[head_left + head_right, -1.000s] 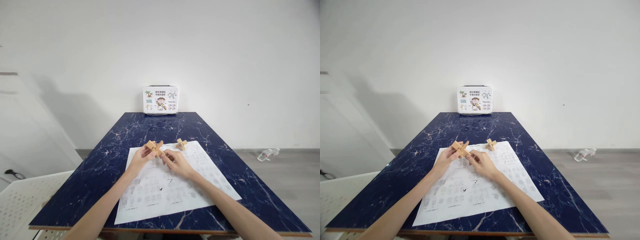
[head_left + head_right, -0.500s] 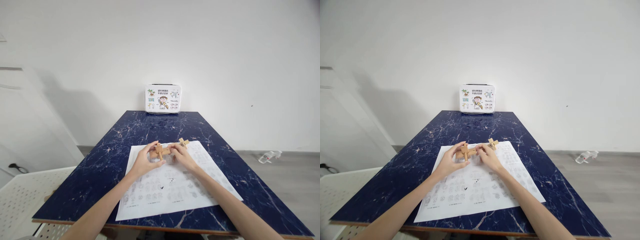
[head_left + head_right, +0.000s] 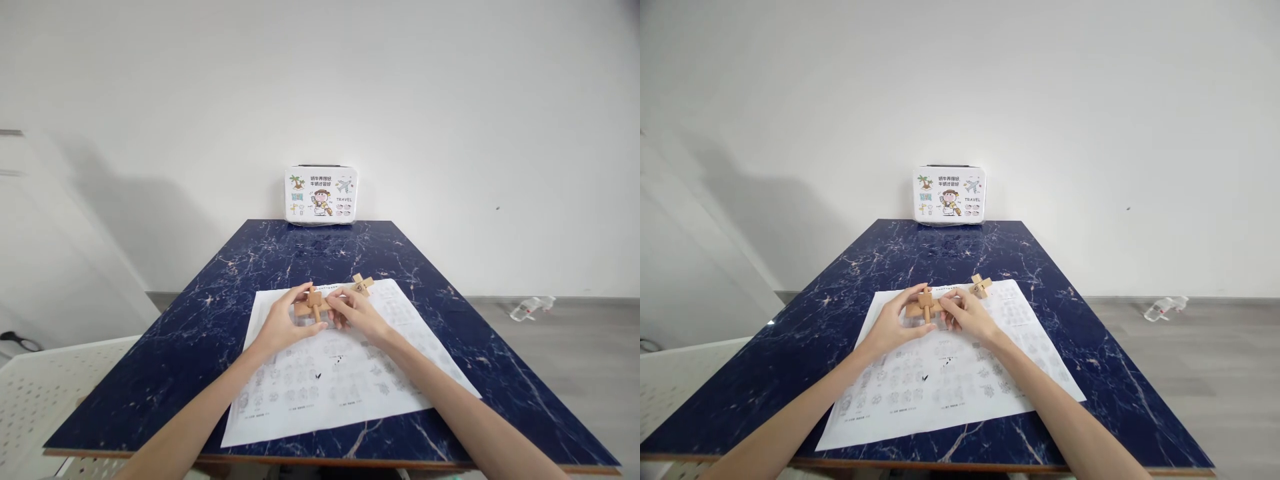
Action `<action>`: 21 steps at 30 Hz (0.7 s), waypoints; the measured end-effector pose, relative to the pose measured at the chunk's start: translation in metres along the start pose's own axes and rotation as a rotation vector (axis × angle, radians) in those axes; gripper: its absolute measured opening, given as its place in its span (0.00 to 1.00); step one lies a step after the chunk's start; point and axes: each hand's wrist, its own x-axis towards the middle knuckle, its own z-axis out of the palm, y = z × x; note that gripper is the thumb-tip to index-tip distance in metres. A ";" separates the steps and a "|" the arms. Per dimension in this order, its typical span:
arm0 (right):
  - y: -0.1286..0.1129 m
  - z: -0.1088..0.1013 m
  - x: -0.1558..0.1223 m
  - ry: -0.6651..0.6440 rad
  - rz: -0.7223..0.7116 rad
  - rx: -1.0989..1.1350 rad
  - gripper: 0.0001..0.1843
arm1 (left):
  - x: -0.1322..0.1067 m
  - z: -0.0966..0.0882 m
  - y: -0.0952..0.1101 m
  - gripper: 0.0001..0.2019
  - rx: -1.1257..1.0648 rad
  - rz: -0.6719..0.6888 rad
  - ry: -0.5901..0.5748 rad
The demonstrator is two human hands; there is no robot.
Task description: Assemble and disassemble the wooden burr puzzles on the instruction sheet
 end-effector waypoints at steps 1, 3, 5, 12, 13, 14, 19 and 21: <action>0.001 0.000 0.001 0.000 -0.005 -0.006 0.24 | 0.000 0.000 0.000 0.41 0.000 -0.004 -0.001; 0.003 0.001 0.001 -0.005 -0.023 -0.020 0.25 | 0.000 -0.001 -0.001 0.41 0.000 -0.007 -0.003; 0.004 0.001 0.002 -0.015 -0.041 -0.036 0.26 | 0.000 -0.002 -0.001 0.42 0.000 -0.007 -0.004; 0.009 0.001 0.003 -0.023 -0.074 -0.064 0.26 | -0.001 -0.003 -0.002 0.42 0.002 -0.009 -0.004; 0.009 0.001 0.003 -0.023 -0.073 -0.065 0.26 | -0.001 -0.003 -0.003 0.42 0.002 -0.010 -0.007; 0.010 0.001 0.004 -0.020 -0.072 -0.067 0.26 | -0.001 -0.003 -0.003 0.42 0.005 -0.013 -0.011; 0.014 0.000 0.006 -0.007 -0.055 -0.076 0.26 | 0.000 -0.002 -0.002 0.42 0.024 -0.035 -0.013; 0.017 0.000 0.007 -0.012 -0.047 -0.073 0.26 | 0.001 -0.001 -0.001 0.42 0.025 -0.037 -0.016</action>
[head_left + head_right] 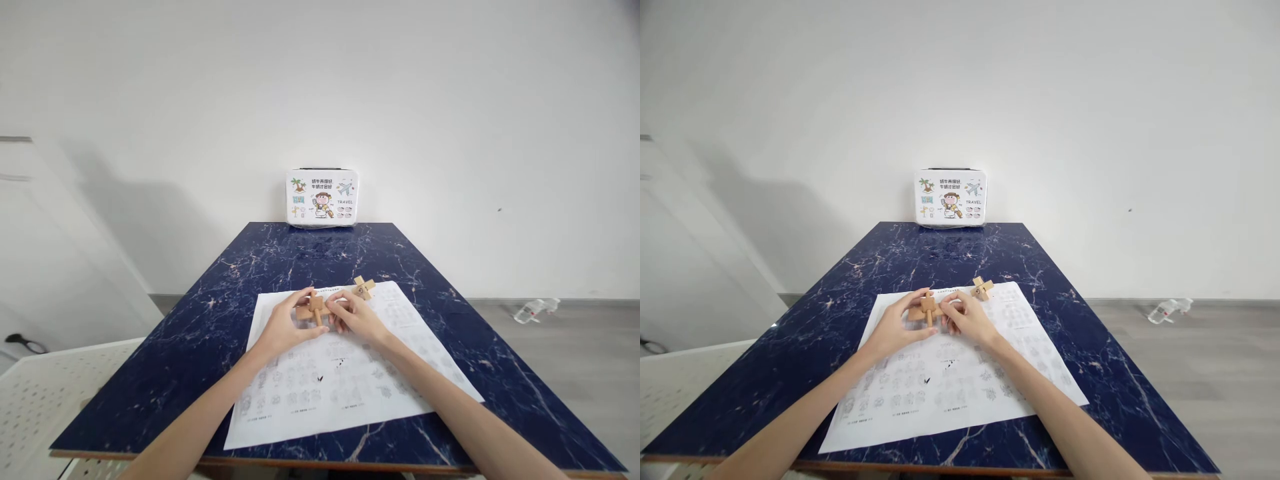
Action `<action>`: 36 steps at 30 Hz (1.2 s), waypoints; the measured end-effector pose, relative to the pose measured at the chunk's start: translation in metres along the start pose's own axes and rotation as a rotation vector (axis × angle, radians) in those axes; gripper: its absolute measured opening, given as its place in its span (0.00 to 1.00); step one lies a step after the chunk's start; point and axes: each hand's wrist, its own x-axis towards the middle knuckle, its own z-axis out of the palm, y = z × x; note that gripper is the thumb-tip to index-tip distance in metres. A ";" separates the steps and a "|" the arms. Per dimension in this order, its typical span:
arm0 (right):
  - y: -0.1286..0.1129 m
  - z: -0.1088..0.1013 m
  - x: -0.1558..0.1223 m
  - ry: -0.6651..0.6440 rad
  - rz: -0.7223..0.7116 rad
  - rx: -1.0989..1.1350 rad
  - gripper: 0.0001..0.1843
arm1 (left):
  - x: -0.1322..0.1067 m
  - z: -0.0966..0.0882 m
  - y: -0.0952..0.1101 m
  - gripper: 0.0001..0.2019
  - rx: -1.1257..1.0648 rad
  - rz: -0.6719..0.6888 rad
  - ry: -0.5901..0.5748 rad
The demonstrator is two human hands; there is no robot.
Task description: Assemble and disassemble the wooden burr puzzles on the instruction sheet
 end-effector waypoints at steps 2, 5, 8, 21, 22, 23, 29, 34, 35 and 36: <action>0.004 0.000 0.001 -0.003 0.002 0.004 0.27 | 0.000 0.001 0.000 0.41 0.002 -0.004 -0.004; 0.009 0.000 0.002 0.008 -0.001 0.004 0.26 | 0.000 0.001 0.000 0.40 0.001 -0.023 -0.012; 0.009 0.000 0.002 0.011 0.009 -0.002 0.25 | 0.000 0.000 0.000 0.40 0.010 -0.028 -0.015; 0.009 -0.001 0.002 0.022 0.028 0.008 0.25 | 0.000 -0.001 -0.002 0.39 0.016 -0.028 -0.023; 0.009 -0.001 0.002 0.023 0.030 0.010 0.25 | 0.000 -0.001 -0.002 0.39 0.014 -0.028 -0.023; 0.009 -0.001 0.002 0.023 0.030 0.012 0.25 | 0.000 -0.001 -0.001 0.39 0.016 -0.030 -0.022; 0.007 -0.002 0.002 0.015 0.043 0.020 0.23 | 0.002 0.000 0.001 0.39 0.023 -0.025 -0.016; 0.004 -0.001 0.000 0.016 0.040 0.006 0.23 | 0.003 0.000 -0.001 0.39 0.022 -0.025 -0.021; 0.003 -0.001 0.000 0.018 0.041 0.002 0.23 | 0.003 0.000 -0.001 0.39 0.023 -0.024 -0.023; 0.003 -0.001 0.000 0.021 0.044 -0.001 0.23 | 0.003 -0.001 -0.001 0.39 0.024 -0.023 -0.025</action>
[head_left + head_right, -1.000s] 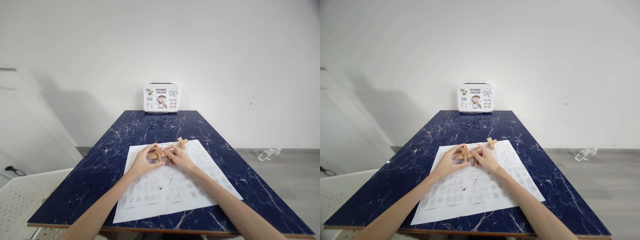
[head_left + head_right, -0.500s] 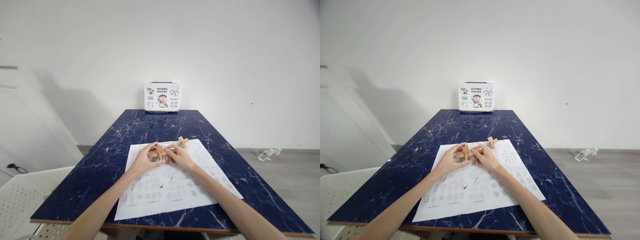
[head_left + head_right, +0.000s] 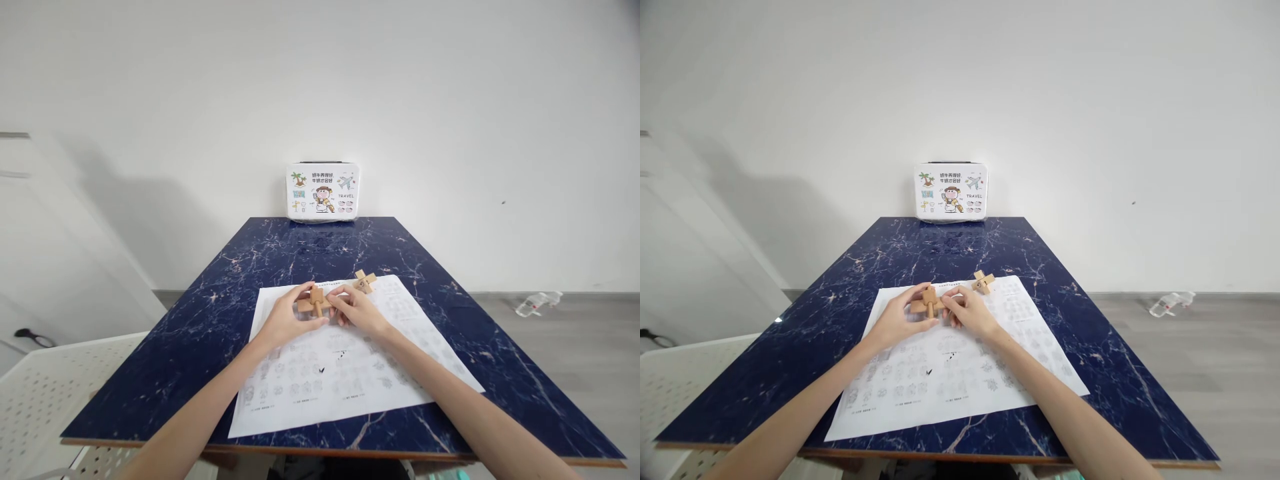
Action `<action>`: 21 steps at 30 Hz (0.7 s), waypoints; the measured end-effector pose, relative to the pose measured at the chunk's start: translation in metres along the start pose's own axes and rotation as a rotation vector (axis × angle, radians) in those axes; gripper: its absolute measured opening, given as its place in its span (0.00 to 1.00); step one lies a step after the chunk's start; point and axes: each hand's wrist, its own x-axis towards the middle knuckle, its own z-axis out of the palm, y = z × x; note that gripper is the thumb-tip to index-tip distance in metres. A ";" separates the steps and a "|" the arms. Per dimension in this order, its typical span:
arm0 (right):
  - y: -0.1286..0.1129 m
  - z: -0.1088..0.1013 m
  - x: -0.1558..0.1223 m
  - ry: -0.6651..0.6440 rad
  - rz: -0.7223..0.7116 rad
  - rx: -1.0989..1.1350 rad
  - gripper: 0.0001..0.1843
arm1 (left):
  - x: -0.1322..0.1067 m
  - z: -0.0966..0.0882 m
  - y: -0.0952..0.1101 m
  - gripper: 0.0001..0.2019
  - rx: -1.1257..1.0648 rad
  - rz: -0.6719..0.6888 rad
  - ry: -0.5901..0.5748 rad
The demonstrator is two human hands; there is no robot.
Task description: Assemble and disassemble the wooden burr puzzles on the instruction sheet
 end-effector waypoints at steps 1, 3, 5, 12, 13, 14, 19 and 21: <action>0.000 0.000 0.000 0.002 0.004 -0.001 0.23 | 0.000 0.000 0.000 0.39 0.002 0.000 0.000; 0.000 0.000 0.000 0.004 0.010 -0.003 0.23 | -0.001 -0.001 0.001 0.39 0.005 -0.001 0.002; 0.000 0.000 0.001 0.003 0.011 -0.005 0.23 | -0.001 -0.001 0.001 0.39 0.007 -0.003 0.002; 0.000 0.000 0.000 -0.005 0.008 0.005 0.24 | 0.000 -0.001 0.001 0.40 0.016 0.000 -0.008; 0.000 0.000 0.000 -0.004 0.011 0.002 0.24 | 0.000 -0.001 0.001 0.40 0.011 0.000 -0.010; 0.000 0.000 -0.001 -0.002 0.012 -0.001 0.23 | 0.000 -0.001 0.001 0.40 0.008 0.000 -0.012; 0.000 0.000 0.000 0.005 0.001 -0.002 0.24 | 0.000 -0.002 0.002 0.40 0.019 -0.001 -0.019; 0.002 0.000 0.000 0.005 -0.001 -0.002 0.24 | -0.001 -0.002 0.003 0.40 0.027 -0.004 -0.023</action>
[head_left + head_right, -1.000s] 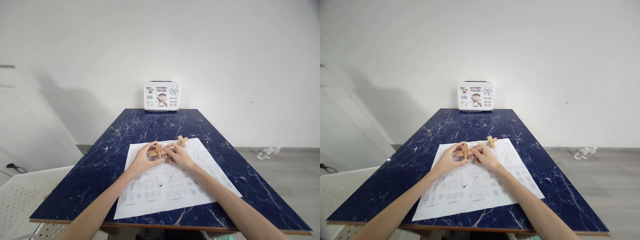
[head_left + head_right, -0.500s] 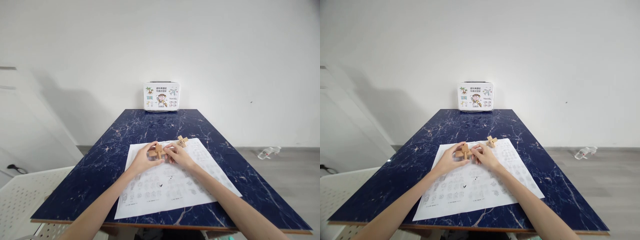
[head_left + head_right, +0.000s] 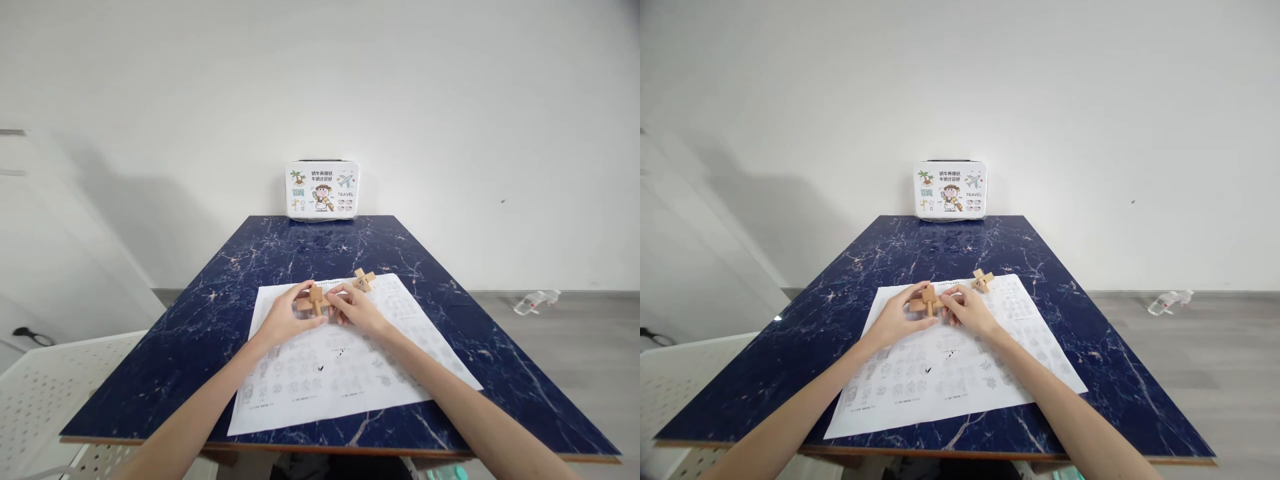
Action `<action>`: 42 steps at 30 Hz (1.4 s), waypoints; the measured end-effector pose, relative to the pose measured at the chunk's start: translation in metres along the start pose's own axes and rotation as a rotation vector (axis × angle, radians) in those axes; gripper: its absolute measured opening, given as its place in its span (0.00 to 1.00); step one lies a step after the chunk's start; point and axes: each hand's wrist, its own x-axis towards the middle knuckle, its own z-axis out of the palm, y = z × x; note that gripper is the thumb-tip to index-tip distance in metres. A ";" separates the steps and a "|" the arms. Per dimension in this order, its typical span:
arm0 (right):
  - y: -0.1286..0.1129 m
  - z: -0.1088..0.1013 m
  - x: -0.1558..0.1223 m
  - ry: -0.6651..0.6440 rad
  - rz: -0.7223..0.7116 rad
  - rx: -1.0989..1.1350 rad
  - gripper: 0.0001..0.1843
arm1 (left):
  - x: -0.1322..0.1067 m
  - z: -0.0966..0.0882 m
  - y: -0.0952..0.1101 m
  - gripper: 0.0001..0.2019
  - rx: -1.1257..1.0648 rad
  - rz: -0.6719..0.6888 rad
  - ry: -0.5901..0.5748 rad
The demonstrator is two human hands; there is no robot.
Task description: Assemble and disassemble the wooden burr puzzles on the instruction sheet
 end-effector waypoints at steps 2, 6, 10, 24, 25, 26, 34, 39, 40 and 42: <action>0.002 0.000 0.001 0.002 -0.002 0.002 0.23 | 0.000 0.000 0.000 0.40 0.008 0.001 0.002; 0.003 -0.001 0.001 -0.002 -0.003 0.009 0.23 | 0.001 0.001 -0.003 0.40 0.009 0.015 0.006; 0.001 0.000 0.000 -0.002 -0.004 0.006 0.23 | 0.000 0.001 -0.006 0.40 -0.015 0.021 0.009; -0.003 0.000 -0.001 -0.004 0.008 0.001 0.24 | 0.000 0.002 -0.004 0.39 -0.009 -0.013 -0.007; -0.003 0.000 -0.001 -0.004 0.008 0.002 0.24 | 0.000 0.003 -0.005 0.40 -0.004 -0.019 -0.013; -0.003 0.000 -0.001 -0.005 0.008 0.002 0.24 | 0.000 0.003 -0.005 0.40 0.001 -0.025 -0.019; -0.001 0.000 0.000 -0.016 -0.003 0.013 0.23 | -0.002 0.005 -0.014 0.46 0.007 -0.030 -0.056; -0.001 0.000 -0.001 -0.024 -0.010 -0.001 0.23 | -0.003 0.007 -0.019 0.47 0.004 -0.019 -0.066; -0.001 0.001 -0.001 -0.026 -0.008 -0.004 0.24 | -0.004 0.007 -0.018 0.46 0.004 -0.020 -0.067; -0.001 0.001 -0.001 -0.024 -0.007 -0.002 0.24 | -0.004 0.007 -0.017 0.45 0.006 -0.025 -0.069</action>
